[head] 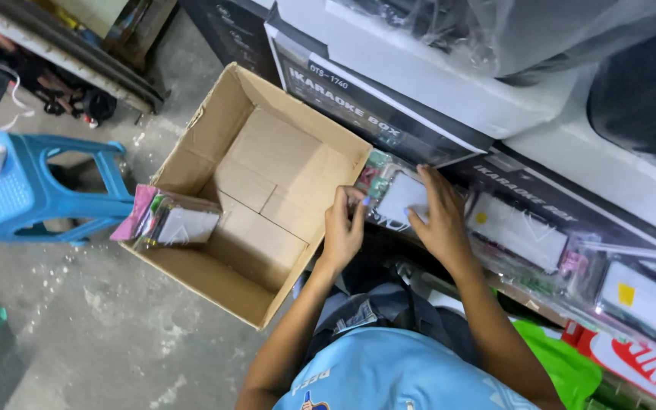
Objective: Packing small retail items such as phone cases into a cardboard box.
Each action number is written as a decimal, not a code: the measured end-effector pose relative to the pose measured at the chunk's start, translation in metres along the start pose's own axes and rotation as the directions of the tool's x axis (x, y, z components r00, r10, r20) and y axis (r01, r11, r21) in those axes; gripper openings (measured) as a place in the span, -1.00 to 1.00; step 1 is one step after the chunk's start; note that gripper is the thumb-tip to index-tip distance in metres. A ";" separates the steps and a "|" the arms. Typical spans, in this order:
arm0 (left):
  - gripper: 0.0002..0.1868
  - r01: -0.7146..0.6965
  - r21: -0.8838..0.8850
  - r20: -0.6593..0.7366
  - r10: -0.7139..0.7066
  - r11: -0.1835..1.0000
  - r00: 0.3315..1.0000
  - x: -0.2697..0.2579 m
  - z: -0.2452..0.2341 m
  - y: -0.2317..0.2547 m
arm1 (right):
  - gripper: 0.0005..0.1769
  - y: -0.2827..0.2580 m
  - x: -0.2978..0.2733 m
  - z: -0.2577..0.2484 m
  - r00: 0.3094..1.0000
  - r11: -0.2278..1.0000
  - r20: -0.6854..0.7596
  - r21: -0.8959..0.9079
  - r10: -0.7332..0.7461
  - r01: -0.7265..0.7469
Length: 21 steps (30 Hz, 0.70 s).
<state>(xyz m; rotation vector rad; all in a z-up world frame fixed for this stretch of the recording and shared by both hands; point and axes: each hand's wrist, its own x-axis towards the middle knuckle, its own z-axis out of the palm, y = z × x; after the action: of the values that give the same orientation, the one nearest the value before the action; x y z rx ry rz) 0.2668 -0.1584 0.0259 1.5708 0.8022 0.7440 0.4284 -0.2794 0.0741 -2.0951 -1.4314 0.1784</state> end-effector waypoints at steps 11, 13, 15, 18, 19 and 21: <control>-0.86 -0.072 -0.328 -0.276 -0.023 0.942 0.961 -0.052 -0.094 0.082 | -0.70 -0.072 0.060 0.006 0.938 0.894 0.309 0.448 -0.159 0.003; -0.82 -0.106 -0.288 -0.320 0.008 0.952 0.947 -0.059 -0.130 0.103 | -0.74 -0.090 0.070 0.037 0.917 0.866 0.320 0.497 -0.237 0.051; -0.51 -0.138 0.016 -0.327 0.135 0.990 0.935 -0.068 -0.165 0.121 | -0.79 -0.109 0.076 0.071 0.895 0.794 0.320 0.605 -0.311 0.060; -0.56 -0.009 0.331 -0.380 0.142 0.944 0.914 -0.089 -0.199 0.101 | -0.80 -0.147 0.084 0.121 0.859 0.719 0.316 0.690 -0.404 0.084; -0.56 0.003 0.336 -0.396 0.139 0.942 0.908 -0.090 -0.208 0.096 | -0.80 -0.159 0.086 0.136 0.849 0.711 0.322 0.698 -0.419 0.085; -0.71 0.341 0.258 -0.544 -0.155 0.904 0.824 -0.092 -0.227 0.087 | -0.77 -0.184 0.090 0.164 0.836 0.746 0.353 0.659 -0.421 0.097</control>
<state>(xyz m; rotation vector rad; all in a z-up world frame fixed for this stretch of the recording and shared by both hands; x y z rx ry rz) 0.0368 -0.1166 0.1403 1.5385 1.5835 0.8718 0.2477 -0.0894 0.0576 -1.3140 -1.6423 0.9843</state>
